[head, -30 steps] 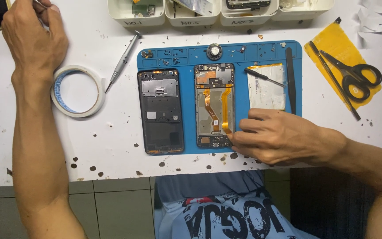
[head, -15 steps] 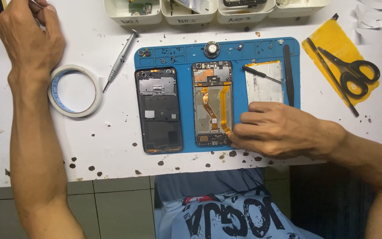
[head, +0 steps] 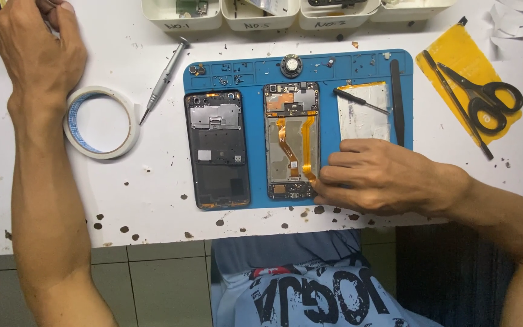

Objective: Securing the motherboard and connecting ribbon cables inside a mobile phone during a repair process.

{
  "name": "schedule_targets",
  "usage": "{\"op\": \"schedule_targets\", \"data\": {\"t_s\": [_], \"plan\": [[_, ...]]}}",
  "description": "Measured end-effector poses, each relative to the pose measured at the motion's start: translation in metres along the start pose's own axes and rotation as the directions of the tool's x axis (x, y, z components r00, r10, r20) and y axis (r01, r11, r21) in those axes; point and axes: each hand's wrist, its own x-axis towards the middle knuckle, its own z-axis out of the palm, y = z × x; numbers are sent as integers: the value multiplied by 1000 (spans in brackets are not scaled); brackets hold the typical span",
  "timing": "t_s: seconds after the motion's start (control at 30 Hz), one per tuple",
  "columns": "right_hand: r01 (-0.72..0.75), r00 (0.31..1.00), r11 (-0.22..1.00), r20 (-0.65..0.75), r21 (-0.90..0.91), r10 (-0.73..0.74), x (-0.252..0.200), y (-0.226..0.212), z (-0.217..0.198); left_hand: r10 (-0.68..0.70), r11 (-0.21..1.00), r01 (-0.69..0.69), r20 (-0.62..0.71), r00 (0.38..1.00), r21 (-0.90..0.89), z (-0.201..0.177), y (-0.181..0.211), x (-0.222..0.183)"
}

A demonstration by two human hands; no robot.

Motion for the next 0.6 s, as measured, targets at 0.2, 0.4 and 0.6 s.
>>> {"op": "schedule_targets", "data": {"t_s": [0.2,0.4,0.6], "plan": [[13,1000,1000,-18,-24,-14,1,-1,-2,22,1000,-22,-47,999,10,1,-1,2],[1,1000,999,-18,47,0,7,1,-7,-43,999,44,-13,999,17,-5,12,7],[-19,1000,999,-21,27,20,6,-3,-1,-23,998,22,-24,999,-57,-15,24,12]]}}
